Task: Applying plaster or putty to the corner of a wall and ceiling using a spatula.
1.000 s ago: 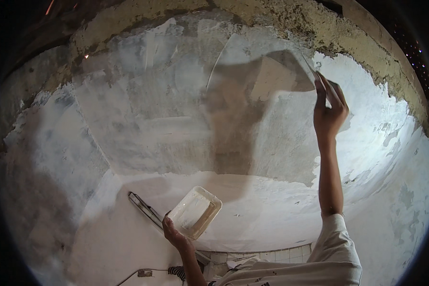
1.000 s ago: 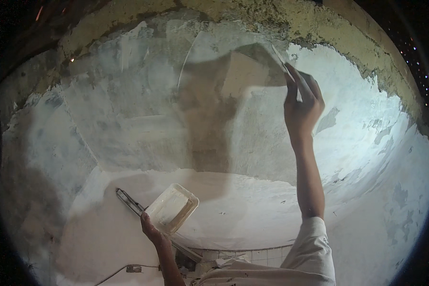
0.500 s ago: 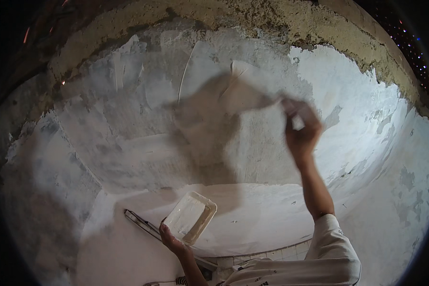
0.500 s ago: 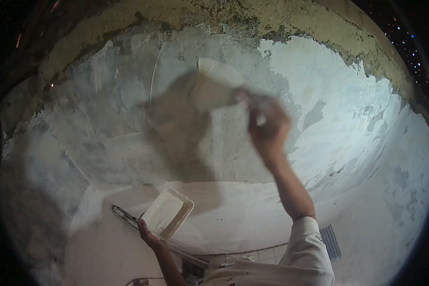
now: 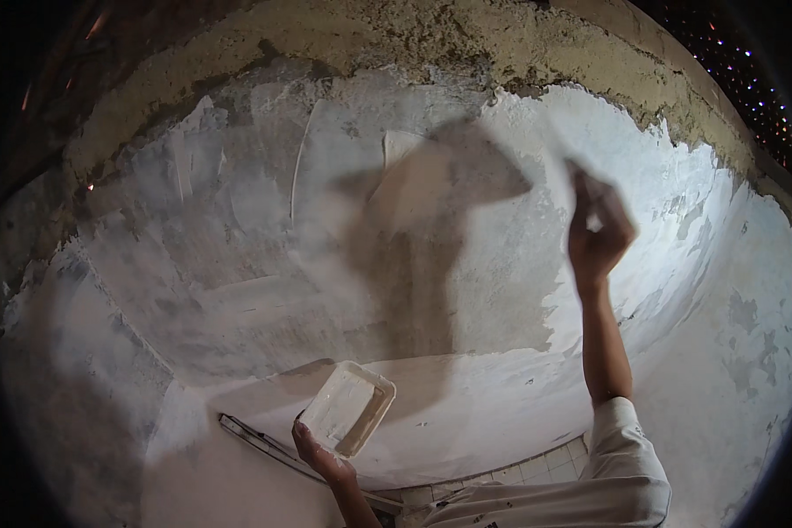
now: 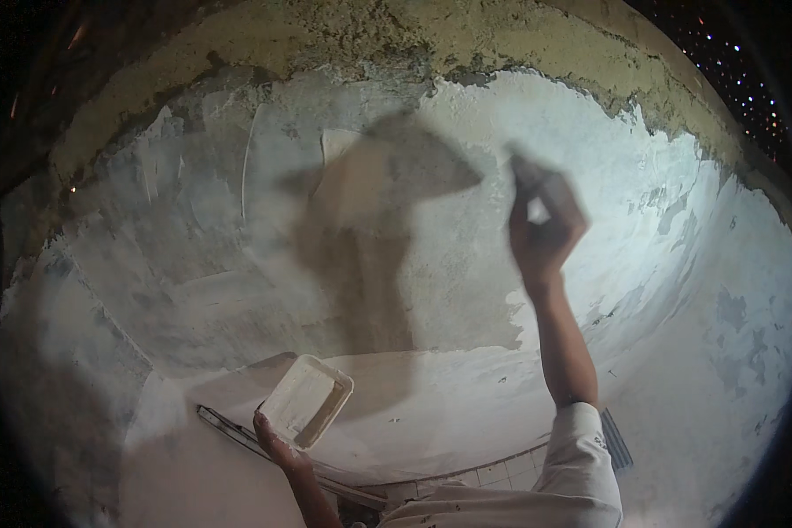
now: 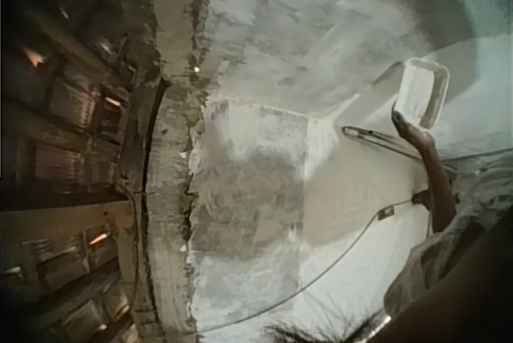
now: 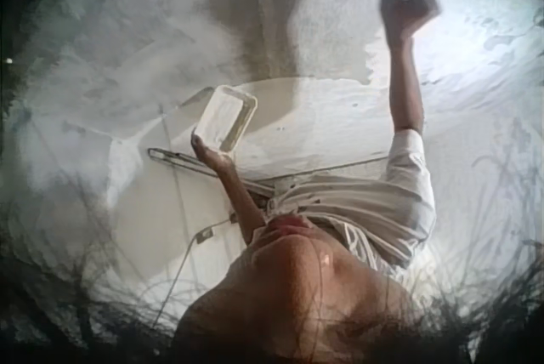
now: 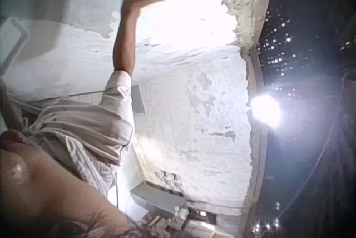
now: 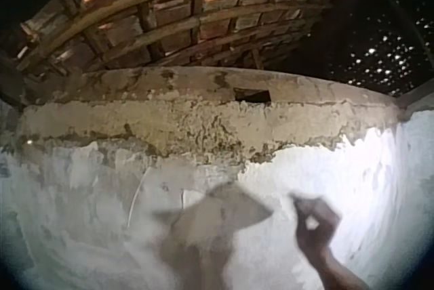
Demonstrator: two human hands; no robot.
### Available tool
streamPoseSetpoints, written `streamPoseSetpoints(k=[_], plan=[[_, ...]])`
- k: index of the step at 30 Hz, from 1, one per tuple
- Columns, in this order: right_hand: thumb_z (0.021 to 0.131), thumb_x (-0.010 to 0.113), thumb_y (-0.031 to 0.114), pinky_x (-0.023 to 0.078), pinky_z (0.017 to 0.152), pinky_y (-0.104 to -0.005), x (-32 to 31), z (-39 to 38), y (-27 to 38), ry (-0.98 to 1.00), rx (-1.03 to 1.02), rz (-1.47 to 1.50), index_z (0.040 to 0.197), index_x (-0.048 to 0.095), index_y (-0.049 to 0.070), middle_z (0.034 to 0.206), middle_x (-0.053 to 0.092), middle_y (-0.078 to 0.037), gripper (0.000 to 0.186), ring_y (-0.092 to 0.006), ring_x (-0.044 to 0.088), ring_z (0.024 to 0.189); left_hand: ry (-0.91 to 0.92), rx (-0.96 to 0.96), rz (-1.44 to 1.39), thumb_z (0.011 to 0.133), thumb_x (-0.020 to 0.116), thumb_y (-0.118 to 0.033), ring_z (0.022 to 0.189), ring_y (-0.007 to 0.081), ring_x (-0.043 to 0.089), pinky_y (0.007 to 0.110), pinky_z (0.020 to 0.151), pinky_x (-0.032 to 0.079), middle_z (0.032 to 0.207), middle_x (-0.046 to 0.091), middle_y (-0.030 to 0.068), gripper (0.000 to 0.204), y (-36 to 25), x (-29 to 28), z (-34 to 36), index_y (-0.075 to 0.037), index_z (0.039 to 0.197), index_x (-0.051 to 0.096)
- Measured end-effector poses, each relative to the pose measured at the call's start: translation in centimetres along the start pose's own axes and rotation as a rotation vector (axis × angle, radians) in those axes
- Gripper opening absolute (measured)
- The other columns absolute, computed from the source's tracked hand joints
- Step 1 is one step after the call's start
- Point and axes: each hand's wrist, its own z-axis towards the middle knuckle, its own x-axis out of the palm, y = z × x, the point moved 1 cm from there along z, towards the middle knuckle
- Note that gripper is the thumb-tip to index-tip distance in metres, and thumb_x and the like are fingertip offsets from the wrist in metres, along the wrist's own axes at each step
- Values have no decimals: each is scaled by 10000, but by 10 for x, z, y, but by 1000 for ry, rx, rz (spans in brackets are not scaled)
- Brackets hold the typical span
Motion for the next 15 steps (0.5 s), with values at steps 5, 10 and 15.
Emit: streamPoseSetpoints(k=[5,10,15], plan=[[904,561,94,509,660,-268,25,33,-39,-194,177,11,965,716,26,897,721,-89,180,-131,675,764,39,64,-10,965,412,-368,1045,295,549,420,929,435,1086,532,176,442,9,11,-3,48,1084,500],[739,672,-14,529,567,-310,71,-4,55,83,-80,-4,1095,707,185,845,697,-66,409,-192,641,661,84,56,-22,965,403,-369,1050,304,544,425,930,434,1098,522,186,453,10,24,-6,53,1096,502],[689,667,-63,523,586,-319,48,5,57,153,-77,399,1066,708,116,836,683,-75,419,-204,632,673,43,-11,-40,956,420,-362,1057,308,544,426,915,443,1091,533,189,443,0,31,-7,45,1104,511]])
